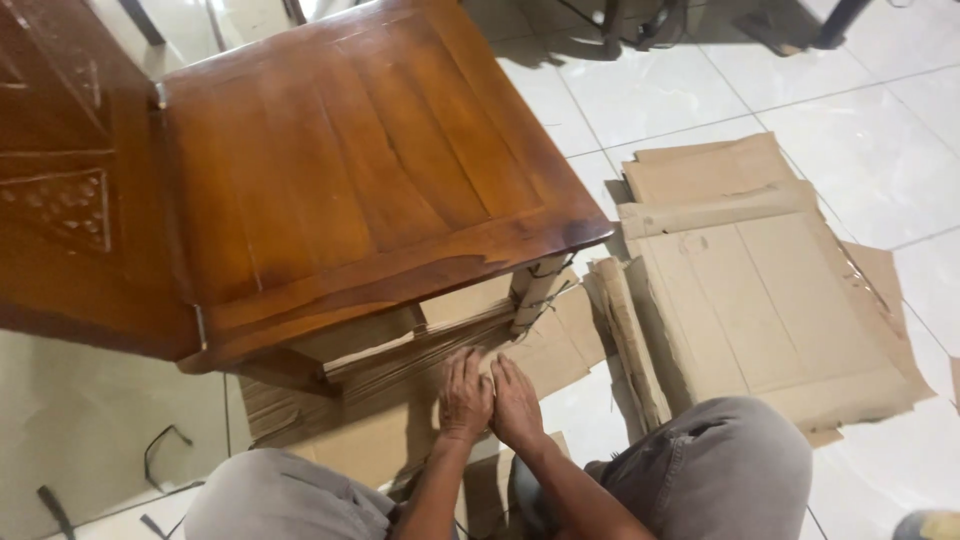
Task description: Wrapping a wooden chair leg with cardboard and securing it with plastic straps
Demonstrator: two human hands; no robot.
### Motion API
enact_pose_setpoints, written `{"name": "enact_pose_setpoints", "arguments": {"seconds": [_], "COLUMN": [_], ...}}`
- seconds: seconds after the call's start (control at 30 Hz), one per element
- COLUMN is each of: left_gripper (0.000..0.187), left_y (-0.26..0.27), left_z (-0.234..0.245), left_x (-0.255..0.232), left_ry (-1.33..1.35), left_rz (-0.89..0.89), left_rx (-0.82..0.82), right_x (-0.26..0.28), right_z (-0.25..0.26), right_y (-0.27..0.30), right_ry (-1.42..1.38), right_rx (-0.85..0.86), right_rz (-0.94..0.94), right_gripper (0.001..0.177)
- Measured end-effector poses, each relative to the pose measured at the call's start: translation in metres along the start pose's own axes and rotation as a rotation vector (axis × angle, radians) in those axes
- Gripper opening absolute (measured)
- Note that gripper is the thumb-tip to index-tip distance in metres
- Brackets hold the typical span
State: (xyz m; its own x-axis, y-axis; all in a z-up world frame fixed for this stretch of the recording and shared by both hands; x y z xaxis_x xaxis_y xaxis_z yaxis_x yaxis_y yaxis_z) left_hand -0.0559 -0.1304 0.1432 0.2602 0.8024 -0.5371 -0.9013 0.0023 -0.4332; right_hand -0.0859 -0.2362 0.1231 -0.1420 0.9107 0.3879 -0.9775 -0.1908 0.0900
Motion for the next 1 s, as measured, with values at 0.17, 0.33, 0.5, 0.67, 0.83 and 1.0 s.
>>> {"name": "enact_pose_setpoints", "arguments": {"seconds": [0.17, 0.33, 0.5, 0.67, 0.83, 1.0], "left_gripper": [0.022, 0.018, 0.019, 0.02, 0.023, 0.024], "left_y": [0.012, 0.041, 0.046, 0.054, 0.069, 0.097], "left_z": [0.0, -0.055, -0.052, -0.048, -0.013, 0.038], "left_x": [-0.024, 0.004, 0.012, 0.043, 0.083, 0.107], "left_ry": [0.297, 0.369, 0.285, 0.352, 0.224, 0.236], "left_rz": [0.443, 0.621, 0.721, 0.693, 0.987, 1.203], "left_rx": [0.231, 0.325, 0.457, 0.316, 0.3, 0.244], "right_x": [-0.03, -0.043, -0.033, -0.006, 0.046, 0.084], "right_z": [-0.009, -0.016, -0.022, -0.048, -0.054, -0.087], "right_y": [0.03, 0.045, 0.047, 0.022, 0.011, 0.01], "right_ry": [-0.166, -0.175, -0.281, -0.276, -0.34, -0.314], "right_rx": [-0.148, -0.079, -0.091, -0.13, -0.011, 0.148], "right_rz": [-0.166, -0.247, -0.315, -0.024, 0.029, 0.183], "right_gripper": [0.055, 0.047, 0.038, 0.029, 0.027, 0.03]}}
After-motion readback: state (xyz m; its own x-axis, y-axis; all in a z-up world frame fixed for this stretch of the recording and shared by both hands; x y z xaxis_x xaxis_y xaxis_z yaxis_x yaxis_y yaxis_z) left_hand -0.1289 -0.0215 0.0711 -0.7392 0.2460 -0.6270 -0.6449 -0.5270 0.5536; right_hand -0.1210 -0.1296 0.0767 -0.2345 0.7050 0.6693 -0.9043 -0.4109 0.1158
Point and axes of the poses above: each hand's wrist, its own y-axis away from the middle knuckle, its own z-axis out of the back of the hand, x = y × z, the point moved 5 cm from there along -y, towards the middle knuckle, and after that the axes turned 9 degrees about z, right-handed, at the moved point
